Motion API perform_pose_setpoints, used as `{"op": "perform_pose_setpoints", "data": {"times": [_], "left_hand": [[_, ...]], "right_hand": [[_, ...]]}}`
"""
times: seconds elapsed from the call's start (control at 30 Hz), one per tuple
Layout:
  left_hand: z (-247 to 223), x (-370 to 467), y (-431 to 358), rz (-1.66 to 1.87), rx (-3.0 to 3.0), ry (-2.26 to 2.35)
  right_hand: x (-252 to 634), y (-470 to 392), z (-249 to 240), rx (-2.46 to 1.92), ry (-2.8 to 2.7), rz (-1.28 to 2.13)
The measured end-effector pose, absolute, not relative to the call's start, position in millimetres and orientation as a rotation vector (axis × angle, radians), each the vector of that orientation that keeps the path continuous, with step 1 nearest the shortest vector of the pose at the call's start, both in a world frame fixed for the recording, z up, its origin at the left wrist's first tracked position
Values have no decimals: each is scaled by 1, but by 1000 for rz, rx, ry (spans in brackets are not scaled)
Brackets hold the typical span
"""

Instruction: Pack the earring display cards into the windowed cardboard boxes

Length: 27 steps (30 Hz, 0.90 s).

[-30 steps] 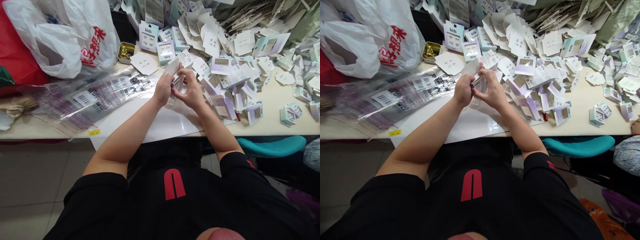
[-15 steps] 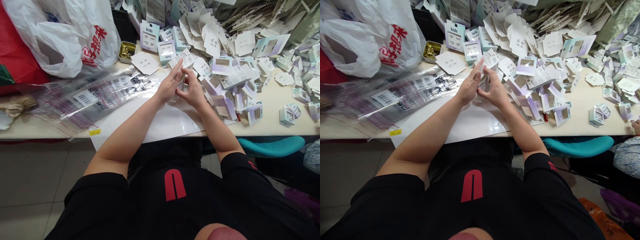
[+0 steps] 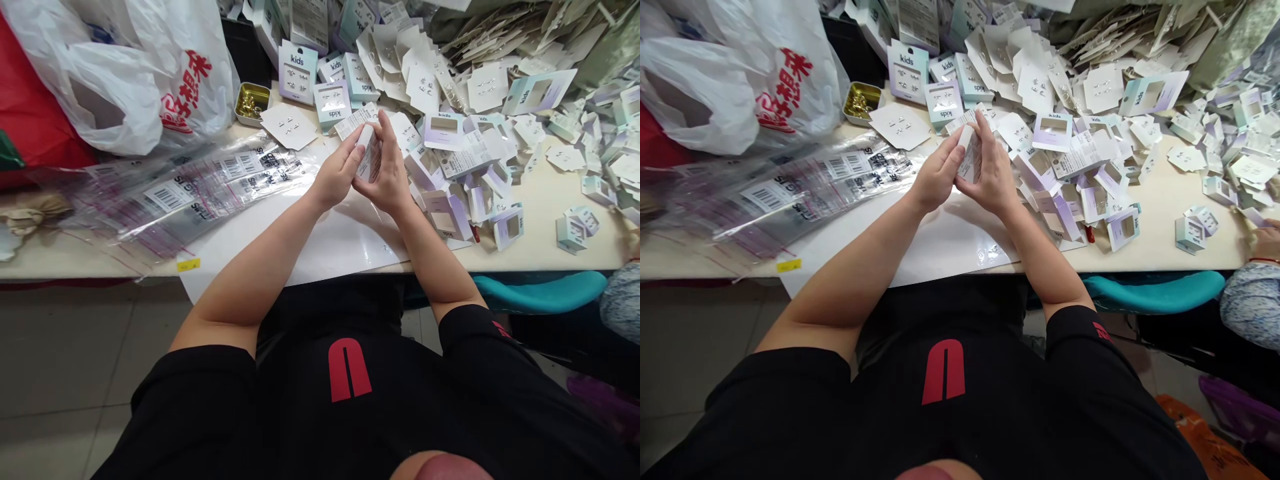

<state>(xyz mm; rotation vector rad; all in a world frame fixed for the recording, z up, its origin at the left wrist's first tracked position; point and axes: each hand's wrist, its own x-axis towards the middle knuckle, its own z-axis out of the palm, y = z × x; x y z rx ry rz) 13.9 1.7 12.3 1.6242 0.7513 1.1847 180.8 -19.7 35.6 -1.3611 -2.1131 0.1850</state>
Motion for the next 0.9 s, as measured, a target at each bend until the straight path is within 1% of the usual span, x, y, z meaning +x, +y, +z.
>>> {"op": "perform_pose_setpoints", "data": {"times": [0.13, 0.23, 0.37, 0.47, 0.6, 0.77, 0.9], "left_hand": [[13, 11, 5, 1239, 1672, 801], [14, 5, 10, 1206, 1717, 854], [25, 3, 2, 1060, 1734, 1008], [33, 6, -11, 1050, 1715, 1056], [29, 14, -18, 1031, 1653, 968], [10, 17, -6, 1018, 1825, 846], [13, 10, 0, 1041, 1859, 814]], "right_hand": [[187, -18, 38, -1382, -2100, 210], [195, -16, 43, -1387, -2123, 259], [200, -14, 49, -1377, -2229, 145], [197, -16, 51, -1418, -2292, 59], [195, -16, 47, -1467, -2287, 63], [199, -7, 34, -1459, -2289, 74], [197, -11, 37, -1447, -2197, 144]]}}
